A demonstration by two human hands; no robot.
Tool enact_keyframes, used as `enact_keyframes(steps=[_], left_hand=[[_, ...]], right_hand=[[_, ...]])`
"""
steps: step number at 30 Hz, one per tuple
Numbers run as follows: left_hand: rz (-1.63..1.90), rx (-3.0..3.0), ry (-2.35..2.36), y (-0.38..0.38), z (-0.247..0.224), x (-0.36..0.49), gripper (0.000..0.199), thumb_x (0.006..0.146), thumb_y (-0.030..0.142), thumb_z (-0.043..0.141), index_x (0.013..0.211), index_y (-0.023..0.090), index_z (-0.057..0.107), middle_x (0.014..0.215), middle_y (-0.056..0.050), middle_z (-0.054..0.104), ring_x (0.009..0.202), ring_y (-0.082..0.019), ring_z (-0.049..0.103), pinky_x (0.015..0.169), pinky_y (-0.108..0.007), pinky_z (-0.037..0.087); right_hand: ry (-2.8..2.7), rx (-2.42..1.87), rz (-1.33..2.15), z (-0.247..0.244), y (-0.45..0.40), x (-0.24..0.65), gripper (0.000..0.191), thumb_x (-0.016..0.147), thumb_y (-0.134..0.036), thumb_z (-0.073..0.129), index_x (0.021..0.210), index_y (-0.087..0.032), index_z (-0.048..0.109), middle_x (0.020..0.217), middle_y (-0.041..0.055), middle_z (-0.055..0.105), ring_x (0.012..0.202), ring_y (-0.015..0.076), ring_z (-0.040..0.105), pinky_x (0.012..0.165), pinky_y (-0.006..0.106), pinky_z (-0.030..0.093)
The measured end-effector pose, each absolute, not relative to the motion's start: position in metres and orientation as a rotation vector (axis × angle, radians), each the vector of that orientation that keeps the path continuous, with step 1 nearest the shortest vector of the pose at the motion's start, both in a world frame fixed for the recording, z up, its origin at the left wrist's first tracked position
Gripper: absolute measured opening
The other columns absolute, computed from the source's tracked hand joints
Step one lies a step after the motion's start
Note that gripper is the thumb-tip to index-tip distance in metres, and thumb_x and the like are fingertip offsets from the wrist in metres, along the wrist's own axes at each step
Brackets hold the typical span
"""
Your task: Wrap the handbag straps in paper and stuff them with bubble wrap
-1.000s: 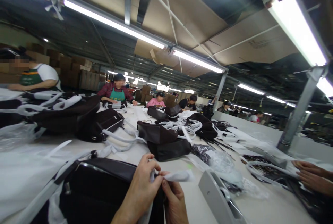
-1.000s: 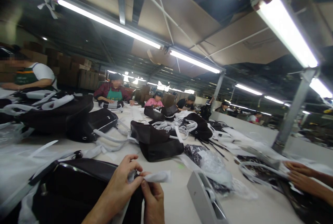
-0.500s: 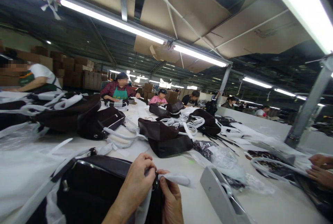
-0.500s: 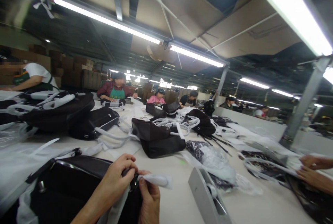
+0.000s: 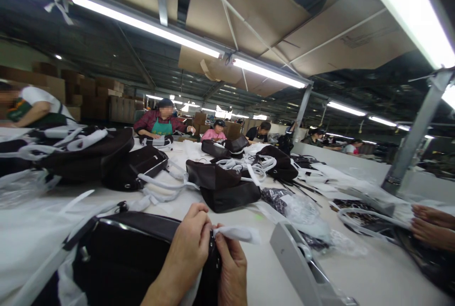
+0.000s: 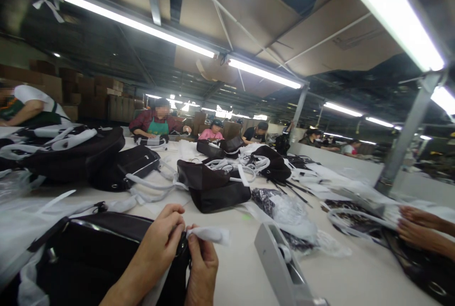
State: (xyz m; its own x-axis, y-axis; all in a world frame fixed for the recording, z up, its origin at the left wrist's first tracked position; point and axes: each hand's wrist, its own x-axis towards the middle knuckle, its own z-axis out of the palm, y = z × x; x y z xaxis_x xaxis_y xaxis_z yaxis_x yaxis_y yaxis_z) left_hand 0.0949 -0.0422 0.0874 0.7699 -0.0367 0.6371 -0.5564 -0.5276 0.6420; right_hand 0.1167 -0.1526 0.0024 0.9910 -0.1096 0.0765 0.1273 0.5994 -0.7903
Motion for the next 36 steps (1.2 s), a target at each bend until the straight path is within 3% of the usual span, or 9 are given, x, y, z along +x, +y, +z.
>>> enact_keyframes(steps=[11, 20, 24, 29, 33, 36], left_hand=[[0.521, 2.054, -0.486, -0.042, 0.095, 0.089, 0.023, 0.090, 0.019, 0.042, 0.071, 0.020, 0.053, 0.100, -0.009, 0.061, 0.095, -0.022, 0.060, 0.086, -0.034, 0.045], [0.384, 2.007, -0.598, -0.029, 0.108, 0.079, 0.027, 0.083, 0.015, 0.044, 0.074, 0.021, 0.069, 0.089, -0.004, 0.068, 0.093, -0.021, 0.061, 0.086, -0.030, 0.044], [0.403, 2.103, -0.605, -0.032, 0.107, 0.078, 0.024, 0.077, 0.012, 0.044, 0.073, 0.021, 0.066, 0.089, -0.004, 0.066, 0.093, -0.021, 0.060, 0.084, -0.031, 0.042], [0.406, 1.989, -0.396, -0.037, 0.102, 0.084, 0.011, 0.084, 0.019, 0.044, 0.084, 0.021, 0.055, 0.079, -0.001, 0.063, 0.076, -0.019, 0.060, 0.072, -0.029, 0.043], [0.474, 1.945, -0.372, -0.036, 0.096, 0.092, 0.014, 0.081, 0.020, 0.051, 0.093, 0.021, 0.057, 0.082, -0.001, 0.065, 0.079, -0.020, 0.063, 0.075, -0.029, 0.046], [0.533, 1.964, -0.383, -0.032, 0.095, 0.094, 0.015, 0.079, 0.021, 0.052, 0.087, 0.020, 0.064, 0.102, -0.008, 0.066, 0.090, -0.022, 0.064, 0.083, -0.033, 0.048]], right_hand=[[0.017, -1.048, -0.270, 0.023, -0.149, 0.109, 0.050, 0.050, -0.060, 0.090, 0.077, -0.019, 0.079, 0.083, 0.0059, 0.079, 0.087, 0.0270, 0.070, 0.083, 0.038, 0.056], [-0.138, -1.100, -0.163, 0.034, -0.159, 0.105, 0.030, 0.070, -0.045, 0.085, 0.080, -0.019, 0.075, 0.079, 0.0014, 0.070, 0.076, 0.0175, 0.056, 0.073, 0.030, 0.046], [-0.146, -1.116, -0.155, 0.037, -0.161, 0.104, 0.032, 0.069, -0.048, 0.084, 0.077, -0.018, 0.075, 0.075, 0.0017, 0.069, 0.074, 0.0171, 0.053, 0.071, 0.030, 0.043], [-0.157, -1.122, -0.161, 0.038, -0.162, 0.104, 0.034, 0.069, -0.047, 0.086, 0.084, -0.018, 0.075, 0.076, 0.0021, 0.070, 0.070, 0.0156, 0.053, 0.067, 0.028, 0.042], [-0.156, -1.040, -0.152, 0.035, -0.161, 0.107, 0.036, 0.065, -0.044, 0.089, 0.083, -0.019, 0.071, 0.068, -0.0020, 0.067, 0.064, 0.0120, 0.051, 0.064, 0.025, 0.042], [-0.161, -1.031, -0.153, 0.034, -0.161, 0.108, 0.035, 0.066, -0.044, 0.089, 0.080, -0.019, 0.068, 0.063, -0.0042, 0.064, 0.061, 0.0103, 0.049, 0.061, 0.023, 0.040]])
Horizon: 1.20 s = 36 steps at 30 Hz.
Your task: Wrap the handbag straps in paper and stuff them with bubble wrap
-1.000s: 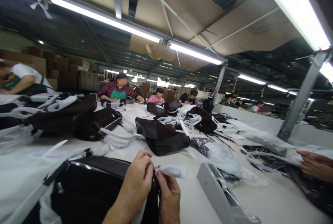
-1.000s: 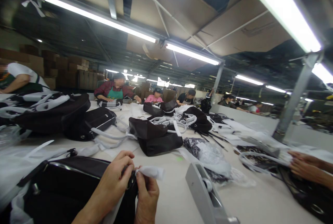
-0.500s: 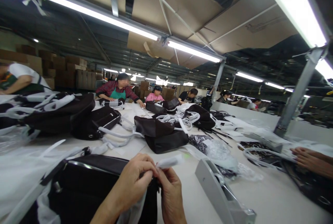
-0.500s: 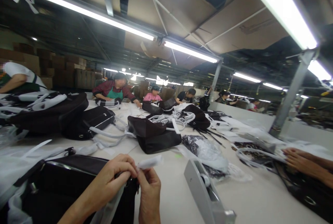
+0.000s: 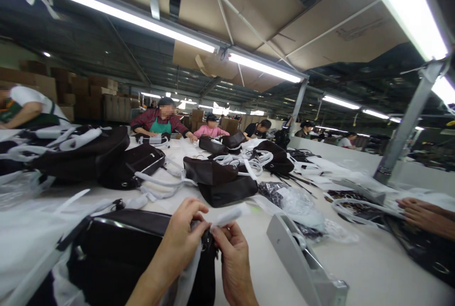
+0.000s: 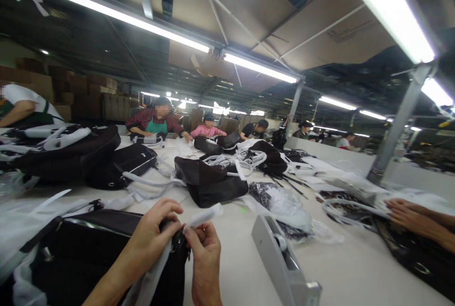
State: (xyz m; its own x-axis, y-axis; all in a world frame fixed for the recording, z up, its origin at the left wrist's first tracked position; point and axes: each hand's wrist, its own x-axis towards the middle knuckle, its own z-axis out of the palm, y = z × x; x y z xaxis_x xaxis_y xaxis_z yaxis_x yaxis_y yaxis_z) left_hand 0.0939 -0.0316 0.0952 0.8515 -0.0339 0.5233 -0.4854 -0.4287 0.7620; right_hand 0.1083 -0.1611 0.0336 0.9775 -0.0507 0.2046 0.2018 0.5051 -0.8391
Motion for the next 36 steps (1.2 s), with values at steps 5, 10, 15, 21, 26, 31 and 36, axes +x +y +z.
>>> enact_keyframes(steps=[5, 10, 15, 21, 26, 31, 36], left_hand=[[0.447, 2.054, -0.384, -0.029, 0.097, 0.092, 0.025, 0.082, 0.023, 0.049, 0.076, 0.022, 0.073, 0.125, -0.011, 0.061, 0.115, -0.028, 0.059, 0.101, -0.039, 0.043], [0.425, 2.064, -0.354, -0.033, 0.100, 0.090, 0.024, 0.082, 0.021, 0.051, 0.072, 0.021, 0.073, 0.123, -0.011, 0.063, 0.111, -0.028, 0.061, 0.100, -0.040, 0.044], [0.403, 2.094, -0.379, -0.038, 0.100, 0.087, 0.021, 0.082, 0.018, 0.050, 0.067, 0.019, 0.066, 0.120, -0.011, 0.062, 0.104, -0.025, 0.062, 0.093, -0.037, 0.044], [0.426, 2.156, -0.434, -0.044, 0.099, 0.087, 0.012, 0.076, 0.012, 0.048, 0.069, 0.020, 0.054, 0.098, -0.005, 0.060, 0.092, -0.021, 0.059, 0.084, -0.034, 0.041], [0.409, 2.186, -0.425, -0.045, 0.099, 0.091, 0.011, 0.073, 0.010, 0.048, 0.069, 0.020, 0.052, 0.092, -0.004, 0.058, 0.088, -0.021, 0.056, 0.080, -0.033, 0.039], [0.466, 2.304, -0.341, -0.049, 0.095, 0.093, 0.012, 0.074, 0.010, 0.048, 0.068, 0.020, 0.050, 0.088, -0.003, 0.056, 0.083, -0.021, 0.054, 0.075, -0.033, 0.038], [0.463, 2.286, -0.316, -0.048, 0.093, 0.095, 0.012, 0.075, 0.011, 0.048, 0.067, 0.020, 0.050, 0.084, -0.002, 0.055, 0.079, -0.020, 0.054, 0.073, -0.032, 0.037]], right_hand=[[-0.166, -1.051, -0.163, 0.031, -0.162, 0.109, 0.033, 0.067, -0.042, 0.088, 0.080, -0.019, 0.069, 0.064, -0.0042, 0.063, 0.062, 0.0111, 0.050, 0.061, 0.023, 0.042], [-0.180, -1.059, -0.162, 0.032, -0.164, 0.107, 0.031, 0.068, -0.040, 0.087, 0.086, -0.019, 0.073, 0.076, 0.0004, 0.071, 0.077, 0.0188, 0.062, 0.079, 0.033, 0.049], [-0.173, -1.112, -0.146, 0.038, -0.170, 0.103, 0.031, 0.066, -0.041, 0.087, 0.084, -0.019, 0.076, 0.084, 0.0042, 0.075, 0.082, 0.0228, 0.064, 0.082, 0.037, 0.048], [-0.165, -1.161, -0.136, 0.044, -0.178, 0.104, 0.025, 0.064, -0.038, 0.087, 0.076, -0.020, 0.077, 0.072, 0.0010, 0.072, 0.070, 0.0184, 0.058, 0.070, 0.032, 0.045], [-0.221, -1.200, -0.091, 0.049, -0.180, 0.100, 0.021, 0.068, -0.035, 0.083, 0.078, -0.018, 0.076, 0.073, 0.0003, 0.069, 0.071, 0.0169, 0.054, 0.069, 0.029, 0.042], [-0.235, -1.185, -0.056, 0.046, -0.182, 0.101, 0.022, 0.073, -0.038, 0.080, 0.080, -0.017, 0.075, 0.072, 0.0005, 0.065, 0.068, 0.0145, 0.048, 0.064, 0.027, 0.039], [-0.158, -1.098, -0.023, 0.039, -0.186, 0.104, 0.026, 0.074, -0.042, 0.079, 0.083, -0.018, 0.073, 0.080, 0.0029, 0.069, 0.068, 0.0140, 0.051, 0.059, 0.024, 0.040]])
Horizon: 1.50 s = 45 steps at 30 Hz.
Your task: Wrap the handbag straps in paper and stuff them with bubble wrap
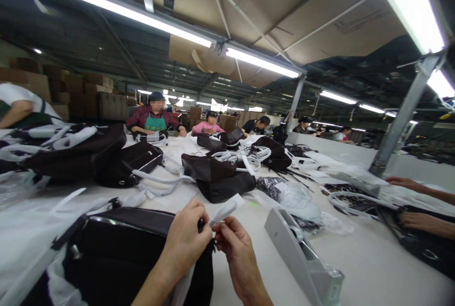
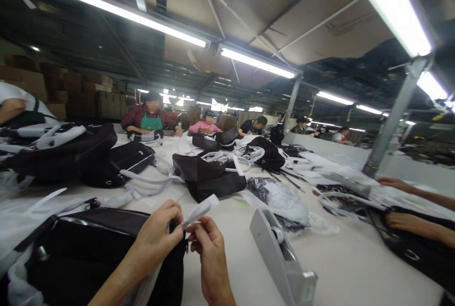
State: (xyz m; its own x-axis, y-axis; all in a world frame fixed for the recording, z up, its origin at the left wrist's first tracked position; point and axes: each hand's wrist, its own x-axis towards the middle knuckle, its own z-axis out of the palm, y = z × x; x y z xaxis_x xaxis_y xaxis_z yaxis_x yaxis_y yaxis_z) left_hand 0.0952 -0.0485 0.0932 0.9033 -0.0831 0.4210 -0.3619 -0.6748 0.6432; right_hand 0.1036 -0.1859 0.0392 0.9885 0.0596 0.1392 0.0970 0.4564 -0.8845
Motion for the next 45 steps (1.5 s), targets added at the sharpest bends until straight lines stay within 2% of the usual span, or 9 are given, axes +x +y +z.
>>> enact_keyframes(steps=[8, 13, 20, 22, 26, 29, 33, 39, 45], left_hand=[[0.423, 2.217, -0.351, -0.044, 0.095, 0.096, 0.010, 0.075, 0.016, 0.048, 0.066, 0.021, 0.048, 0.081, -0.001, 0.054, 0.076, -0.019, 0.055, 0.071, -0.031, 0.037], [0.433, 2.233, -0.364, -0.045, 0.094, 0.096, 0.009, 0.075, 0.016, 0.047, 0.067, 0.021, 0.048, 0.082, -0.001, 0.055, 0.077, -0.019, 0.055, 0.072, -0.032, 0.039], [0.393, 2.121, -0.460, -0.037, 0.097, 0.097, 0.009, 0.074, 0.019, 0.047, 0.069, 0.020, 0.053, 0.084, -0.003, 0.057, 0.081, -0.020, 0.057, 0.074, -0.032, 0.043], [0.376, 2.105, -0.456, -0.034, 0.100, 0.094, 0.010, 0.074, 0.019, 0.048, 0.076, 0.020, 0.058, 0.086, -0.003, 0.058, 0.083, -0.021, 0.057, 0.075, -0.032, 0.043], [0.424, 2.171, -0.421, -0.039, 0.105, 0.085, 0.030, 0.081, 0.025, 0.053, 0.108, 0.022, 0.065, 0.106, -0.006, 0.063, 0.097, -0.024, 0.058, 0.089, -0.037, 0.042], [0.478, 2.327, -0.391, -0.047, 0.105, 0.082, 0.018, 0.089, 0.027, 0.052, 0.093, 0.025, 0.069, 0.102, -0.004, 0.066, 0.103, -0.027, 0.056, 0.088, -0.039, 0.037], [0.520, 2.266, -0.309, -0.050, 0.099, 0.088, 0.019, 0.087, 0.022, 0.048, 0.070, 0.022, 0.056, 0.084, -0.003, 0.062, 0.090, -0.024, 0.056, 0.079, -0.036, 0.036], [0.373, 1.959, -0.317, -0.040, 0.093, 0.097, 0.022, 0.085, 0.033, 0.045, 0.067, 0.022, 0.049, 0.076, -0.001, 0.053, 0.076, -0.020, 0.052, 0.070, -0.031, 0.037], [0.248, 1.915, -0.349, -0.034, 0.097, 0.096, 0.021, 0.083, 0.037, 0.045, 0.070, 0.021, 0.049, 0.076, -0.001, 0.051, 0.077, -0.020, 0.049, 0.071, -0.031, 0.039]], right_hand=[[-0.239, -1.277, -0.145, 0.042, -0.183, 0.098, 0.033, 0.074, -0.048, 0.079, 0.081, -0.016, 0.073, 0.075, 0.0030, 0.065, 0.068, 0.0158, 0.053, 0.061, 0.027, 0.045], [-0.233, -1.306, -0.196, 0.042, -0.178, 0.100, 0.031, 0.072, -0.045, 0.080, 0.069, -0.016, 0.069, 0.064, 0.0000, 0.060, 0.063, 0.0147, 0.048, 0.061, 0.028, 0.042], [-0.244, -1.151, -0.161, 0.036, -0.173, 0.105, 0.025, 0.073, -0.039, 0.079, 0.070, -0.017, 0.068, 0.068, -0.0002, 0.063, 0.068, 0.0161, 0.051, 0.067, 0.029, 0.045], [-0.249, -1.146, -0.173, 0.036, -0.171, 0.105, 0.025, 0.073, -0.039, 0.080, 0.069, -0.018, 0.067, 0.067, -0.0008, 0.061, 0.068, 0.0159, 0.051, 0.067, 0.029, 0.045], [-0.253, -1.162, -0.175, 0.039, -0.168, 0.104, 0.028, 0.072, -0.039, 0.081, 0.065, -0.019, 0.063, 0.064, -0.0023, 0.058, 0.066, 0.0151, 0.048, 0.066, 0.029, 0.044], [-0.266, -1.211, -0.208, 0.040, -0.165, 0.103, 0.027, 0.071, -0.038, 0.080, 0.065, -0.018, 0.063, 0.064, -0.0019, 0.060, 0.066, 0.0154, 0.049, 0.067, 0.029, 0.043], [-0.259, -1.166, -0.173, 0.037, -0.160, 0.103, 0.029, 0.074, -0.039, 0.078, 0.064, -0.019, 0.061, 0.063, -0.0034, 0.055, 0.065, 0.0138, 0.044, 0.064, 0.027, 0.040], [-0.267, -1.013, -0.050, 0.036, -0.156, 0.103, 0.030, 0.075, -0.040, 0.080, 0.065, -0.019, 0.061, 0.062, -0.0042, 0.056, 0.063, 0.0130, 0.044, 0.062, 0.026, 0.040], [-0.374, -1.303, -0.315, 0.037, -0.164, 0.101, 0.023, 0.083, -0.036, 0.070, 0.069, -0.021, 0.061, 0.086, 0.0028, 0.067, 0.083, 0.0191, 0.058, 0.077, 0.030, 0.046]])
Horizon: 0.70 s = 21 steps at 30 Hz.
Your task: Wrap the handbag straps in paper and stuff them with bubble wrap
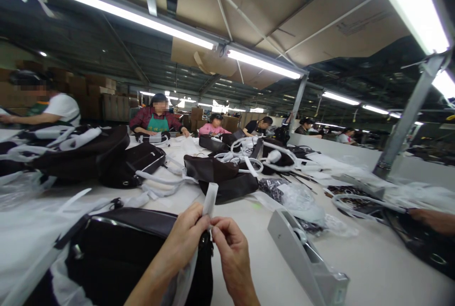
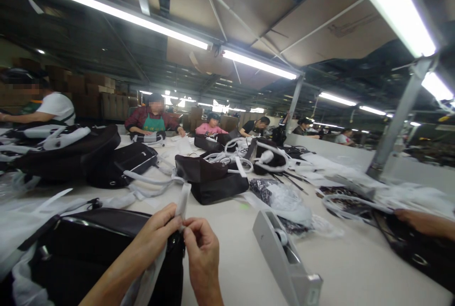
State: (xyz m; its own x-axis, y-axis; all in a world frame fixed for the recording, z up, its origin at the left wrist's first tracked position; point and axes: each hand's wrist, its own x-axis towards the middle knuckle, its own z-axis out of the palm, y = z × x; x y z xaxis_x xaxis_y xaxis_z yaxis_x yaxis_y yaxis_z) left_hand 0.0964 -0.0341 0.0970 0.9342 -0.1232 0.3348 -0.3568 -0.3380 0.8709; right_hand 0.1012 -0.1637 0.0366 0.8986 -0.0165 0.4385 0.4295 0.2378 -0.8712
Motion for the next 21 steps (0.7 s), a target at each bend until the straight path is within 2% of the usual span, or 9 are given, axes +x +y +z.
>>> enact_keyframes(steps=[4, 9, 14, 16, 21], left_hand=[[0.173, 1.921, -0.386, -0.029, 0.101, 0.098, 0.019, 0.081, 0.037, 0.046, 0.073, 0.020, 0.051, 0.080, -0.002, 0.053, 0.081, -0.021, 0.051, 0.076, -0.031, 0.040], [0.109, 1.889, -0.448, -0.025, 0.100, 0.098, 0.021, 0.082, 0.038, 0.047, 0.074, 0.020, 0.053, 0.084, -0.002, 0.055, 0.087, -0.022, 0.053, 0.080, -0.031, 0.041], [0.099, 1.857, -0.480, -0.023, 0.099, 0.096, 0.020, 0.083, 0.035, 0.049, 0.077, 0.020, 0.059, 0.086, -0.002, 0.055, 0.091, -0.022, 0.053, 0.086, -0.032, 0.041], [0.100, 1.861, -0.503, -0.022, 0.102, 0.095, 0.023, 0.085, 0.036, 0.049, 0.080, 0.019, 0.064, 0.092, -0.003, 0.056, 0.096, -0.023, 0.053, 0.089, -0.033, 0.040], [0.104, 1.781, -0.608, -0.018, 0.105, 0.095, 0.025, 0.087, 0.034, 0.052, 0.084, 0.021, 0.072, 0.111, -0.005, 0.054, 0.115, -0.026, 0.048, 0.104, -0.036, 0.033]], right_hand=[[-0.423, -1.461, -0.502, 0.036, -0.170, 0.102, 0.021, 0.085, -0.030, 0.065, 0.068, -0.022, 0.057, 0.084, 0.0009, 0.061, 0.080, 0.0176, 0.055, 0.072, 0.027, 0.044], [-0.478, -1.450, -0.248, 0.041, -0.176, 0.110, 0.022, 0.086, -0.034, 0.068, 0.070, -0.021, 0.059, 0.086, 0.0013, 0.058, 0.082, 0.0187, 0.054, 0.075, 0.030, 0.044], [-0.578, -1.453, -0.191, 0.050, -0.183, 0.121, 0.019, 0.083, -0.034, 0.073, 0.072, -0.020, 0.067, 0.095, 0.0039, 0.062, 0.093, 0.0215, 0.056, 0.083, 0.032, 0.043], [-0.600, -1.405, -0.071, 0.054, -0.184, 0.128, 0.022, 0.080, -0.036, 0.077, 0.070, -0.019, 0.066, 0.089, 0.0025, 0.062, 0.088, 0.0196, 0.056, 0.080, 0.031, 0.043], [-0.621, -1.324, 0.144, 0.064, -0.184, 0.145, 0.036, 0.066, -0.039, 0.088, 0.069, -0.019, 0.057, 0.067, -0.0050, 0.054, 0.065, 0.0128, 0.047, 0.064, 0.026, 0.039]])
